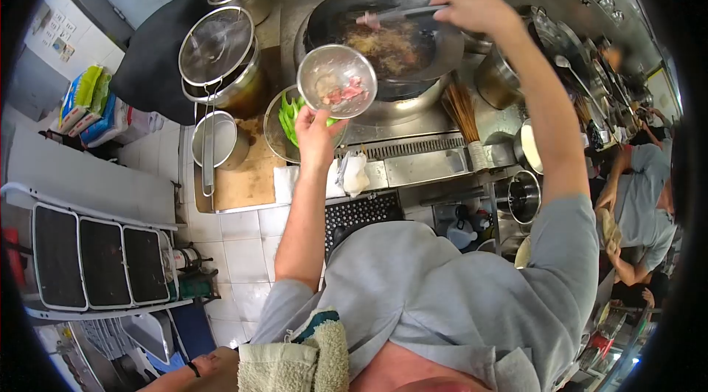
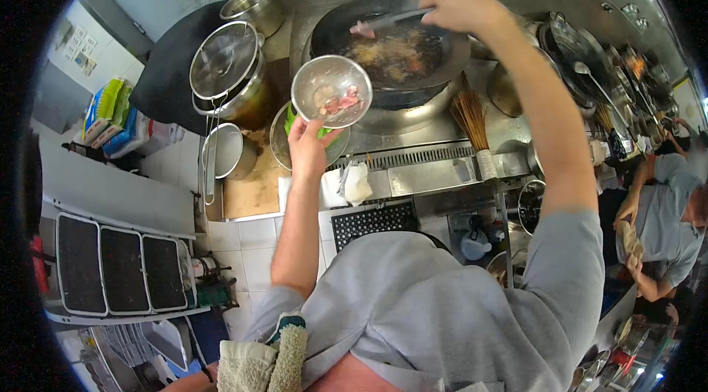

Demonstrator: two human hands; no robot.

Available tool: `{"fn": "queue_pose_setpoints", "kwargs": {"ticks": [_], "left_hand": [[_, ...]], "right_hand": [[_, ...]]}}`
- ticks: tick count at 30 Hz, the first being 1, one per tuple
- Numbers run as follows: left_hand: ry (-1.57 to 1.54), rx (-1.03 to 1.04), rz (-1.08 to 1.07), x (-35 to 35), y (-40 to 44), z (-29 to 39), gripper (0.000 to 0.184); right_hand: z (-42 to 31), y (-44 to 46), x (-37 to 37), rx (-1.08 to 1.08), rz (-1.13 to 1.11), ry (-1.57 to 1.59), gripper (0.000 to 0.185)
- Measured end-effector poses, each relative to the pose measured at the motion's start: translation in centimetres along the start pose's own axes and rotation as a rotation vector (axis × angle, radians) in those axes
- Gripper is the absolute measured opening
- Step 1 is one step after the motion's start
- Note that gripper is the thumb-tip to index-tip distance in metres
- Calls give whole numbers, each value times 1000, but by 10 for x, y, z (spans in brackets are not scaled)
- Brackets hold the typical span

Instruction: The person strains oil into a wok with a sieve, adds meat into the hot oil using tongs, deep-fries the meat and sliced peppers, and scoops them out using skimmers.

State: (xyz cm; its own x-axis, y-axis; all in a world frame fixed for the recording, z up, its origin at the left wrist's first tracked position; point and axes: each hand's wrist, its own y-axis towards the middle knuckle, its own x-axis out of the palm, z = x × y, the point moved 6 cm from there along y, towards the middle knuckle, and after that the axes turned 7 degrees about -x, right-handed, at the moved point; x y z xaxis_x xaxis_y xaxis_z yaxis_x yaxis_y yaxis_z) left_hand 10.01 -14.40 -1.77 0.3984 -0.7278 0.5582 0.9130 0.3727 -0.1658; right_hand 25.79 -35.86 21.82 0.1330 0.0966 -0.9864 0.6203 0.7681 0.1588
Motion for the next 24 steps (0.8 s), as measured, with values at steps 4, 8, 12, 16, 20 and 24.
{"fn": "queue_pose_setpoints", "kwargs": {"ticks": [4,8,12,16,20,24], "left_hand": [[-15,39,32,-16,-1,0,10],[37,51,40,-28,-2,6,9],[34,84,18,-25,-6,15,5],[99,80,-31,6,-16,26,10],[146,61,-143,38,-21,22,8],[96,46,-104,37,-12,8,5]], "right_hand": [[12,14,111,161,-388,-159,30],[24,15,105,255,-222,-97,34],[20,2,37,196,-139,92,31],[-40,-27,-1,-35,-76,100,28],[-78,-32,35,-129,-231,-149,18],[-59,-32,10,-62,-172,-82,23]]}}
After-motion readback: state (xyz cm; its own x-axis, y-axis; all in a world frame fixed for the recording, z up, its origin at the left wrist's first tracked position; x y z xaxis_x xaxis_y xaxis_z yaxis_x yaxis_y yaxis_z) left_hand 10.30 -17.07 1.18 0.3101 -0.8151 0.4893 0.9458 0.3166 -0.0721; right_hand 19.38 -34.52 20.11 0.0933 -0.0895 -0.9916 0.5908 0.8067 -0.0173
